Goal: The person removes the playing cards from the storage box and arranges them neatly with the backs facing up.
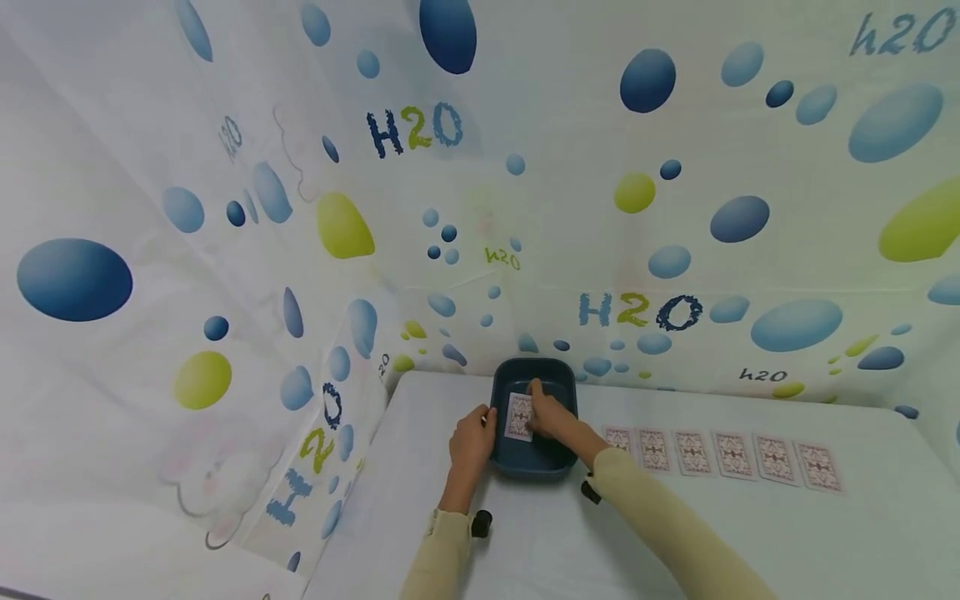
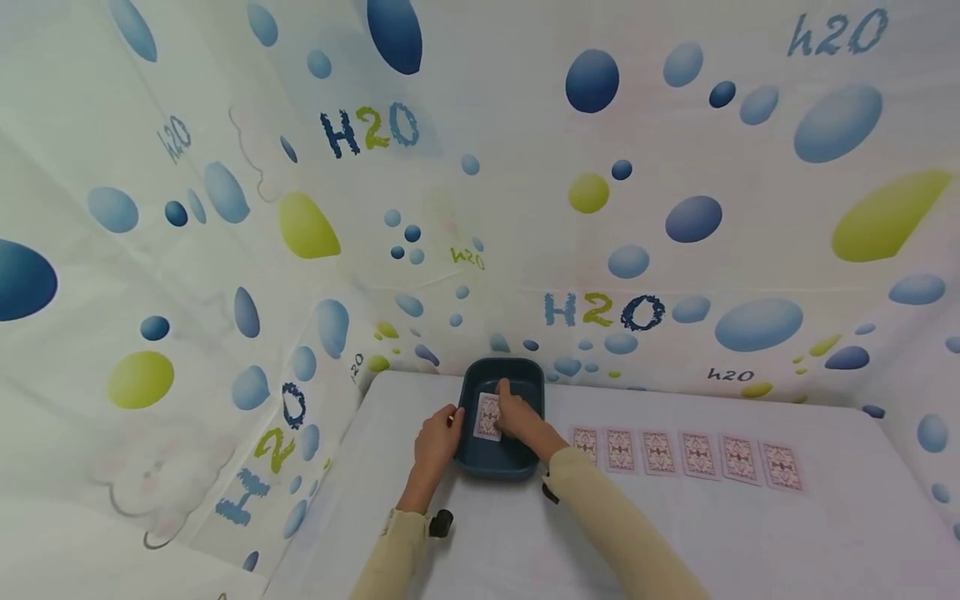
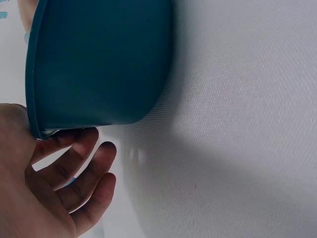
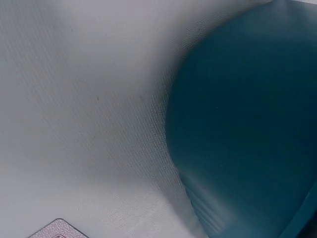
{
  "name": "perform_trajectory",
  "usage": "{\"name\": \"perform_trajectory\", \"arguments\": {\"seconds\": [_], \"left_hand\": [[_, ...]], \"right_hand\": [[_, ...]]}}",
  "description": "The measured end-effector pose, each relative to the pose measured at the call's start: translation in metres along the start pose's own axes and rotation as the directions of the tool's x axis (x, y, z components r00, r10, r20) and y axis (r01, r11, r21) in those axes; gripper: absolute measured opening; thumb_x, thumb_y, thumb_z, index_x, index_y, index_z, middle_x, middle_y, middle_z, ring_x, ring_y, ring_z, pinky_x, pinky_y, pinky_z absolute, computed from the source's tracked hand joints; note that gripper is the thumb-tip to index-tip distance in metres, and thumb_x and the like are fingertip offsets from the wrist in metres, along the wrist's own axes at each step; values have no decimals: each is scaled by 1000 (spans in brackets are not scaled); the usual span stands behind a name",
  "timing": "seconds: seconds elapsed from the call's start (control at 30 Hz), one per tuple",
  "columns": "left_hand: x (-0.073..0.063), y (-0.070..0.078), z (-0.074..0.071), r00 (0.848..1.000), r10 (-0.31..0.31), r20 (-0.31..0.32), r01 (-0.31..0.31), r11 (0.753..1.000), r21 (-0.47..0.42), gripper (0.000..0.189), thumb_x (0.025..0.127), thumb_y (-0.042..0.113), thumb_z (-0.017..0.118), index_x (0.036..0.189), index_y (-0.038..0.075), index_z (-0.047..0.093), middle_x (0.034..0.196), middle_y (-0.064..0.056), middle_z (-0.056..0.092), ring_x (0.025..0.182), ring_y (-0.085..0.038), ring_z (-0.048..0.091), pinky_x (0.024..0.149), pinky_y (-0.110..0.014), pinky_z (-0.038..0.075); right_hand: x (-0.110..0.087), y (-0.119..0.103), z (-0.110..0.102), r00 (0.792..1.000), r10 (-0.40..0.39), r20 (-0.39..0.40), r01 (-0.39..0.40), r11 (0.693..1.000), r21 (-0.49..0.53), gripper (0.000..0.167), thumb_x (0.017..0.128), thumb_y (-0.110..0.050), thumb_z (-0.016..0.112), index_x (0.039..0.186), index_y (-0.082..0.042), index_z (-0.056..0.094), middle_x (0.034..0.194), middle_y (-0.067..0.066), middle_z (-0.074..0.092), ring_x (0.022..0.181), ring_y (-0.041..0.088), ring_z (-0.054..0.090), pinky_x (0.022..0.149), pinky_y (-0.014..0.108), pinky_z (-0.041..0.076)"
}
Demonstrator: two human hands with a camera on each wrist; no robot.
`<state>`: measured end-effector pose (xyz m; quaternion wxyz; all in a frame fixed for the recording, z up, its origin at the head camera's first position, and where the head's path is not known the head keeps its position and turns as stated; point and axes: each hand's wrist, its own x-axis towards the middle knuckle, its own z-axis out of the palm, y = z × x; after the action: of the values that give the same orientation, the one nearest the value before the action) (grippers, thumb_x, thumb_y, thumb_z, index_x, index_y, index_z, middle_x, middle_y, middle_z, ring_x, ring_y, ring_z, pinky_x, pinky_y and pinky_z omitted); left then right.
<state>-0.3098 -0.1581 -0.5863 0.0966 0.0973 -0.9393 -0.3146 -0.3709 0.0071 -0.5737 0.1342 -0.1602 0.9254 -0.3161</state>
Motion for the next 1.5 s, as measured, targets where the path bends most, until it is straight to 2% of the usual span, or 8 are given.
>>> {"name": "perform_trajectory", "arguments": {"seconds": [0.13, 0.27, 0.37, 0.47, 0.77, 0.97, 1.33, 1.5], "left_hand": [[0, -1, 2, 1000, 0, 6, 0, 1000, -2, 26, 104, 32, 54, 92, 12, 65, 78, -5, 67, 61, -17, 54, 54, -33, 39], [0, 0, 2, 1000, 3, 10, -3, 1000, -7, 27, 104, 34, 54, 93, 13, 66, 78, -5, 68, 61, -16, 55, 53, -32, 38], [0, 1, 2, 1000, 2, 16, -2, 1000, -11, 27, 104, 35, 53, 93, 13, 66, 79, -4, 67, 61, -16, 55, 54, -32, 38], [1, 2, 3, 1000, 2, 18, -2, 1000, -11, 28, 104, 35, 53, 94, 13, 66, 78, -4, 67, 61, -16, 54, 54, -32, 38], [1, 5, 2, 1000, 11, 0, -11, 1000, 2, 26, 104, 33, 54, 95, 12, 67, 78, -5, 67, 61, -17, 53, 54, -32, 38], [1, 5, -1, 1000, 29, 0, -29, 999, -19, 25, 104, 32, 55, 91, 13, 65, 77, -6, 67, 60, -18, 54, 53, -34, 38], [0, 3, -1, 1000, 18, 15, -18, 1000, -25, 24, 104, 31, 54, 92, 12, 64, 77, -6, 64, 60, -18, 51, 53, -33, 36], [-1, 0, 0, 1000, 29, 5, -29, 999, -22, 24, 104, 31, 55, 91, 12, 64, 74, -6, 63, 59, -18, 51, 52, -32, 35]], "right_hand": [[-5, 3, -4, 996, -86, -6, 87, 995, 41, 51, 91, 0, 66, 133, -6, 37, 108, 20, 64, 90, 27, 65, 81, 42, 53], [-8, 5, -10, 989, -149, 3, 148, 987, 59, 48, 92, 1, 65, 134, -2, 41, 101, 16, 65, 84, 22, 64, 75, 35, 53], [-11, 6, -15, 988, -152, 13, 150, 983, 107, 48, 92, 0, 66, 135, -3, 45, 90, 11, 64, 73, 18, 61, 66, 30, 50], [-15, 6, -23, 991, -135, 11, 132, 977, 167, 49, 92, -2, 68, 136, -7, 47, 86, 7, 64, 69, 16, 59, 64, 29, 50], [-38, 19, -57, 989, -137, 55, 106, 918, 383, 54, 94, -5, 67, 142, -4, 42, 89, 12, 68, 79, 17, 67, 74, 36, 59], [-59, 36, -76, 987, -129, 91, 80, 908, 411, 56, 94, -10, 68, 144, -8, 42, 93, 11, 64, 80, 21, 66, 79, 44, 59], [-96, 89, -101, 981, -178, 74, 130, 894, 428, 58, 96, -11, 66, 147, -6, 38, 95, 14, 65, 88, 30, 64, 81, 50, 56], [-112, 111, -112, 981, -184, 68, 141, 905, 402, 58, 97, -10, 65, 147, -2, 36, 91, 19, 63, 85, 30, 62, 77, 44, 57]]}}
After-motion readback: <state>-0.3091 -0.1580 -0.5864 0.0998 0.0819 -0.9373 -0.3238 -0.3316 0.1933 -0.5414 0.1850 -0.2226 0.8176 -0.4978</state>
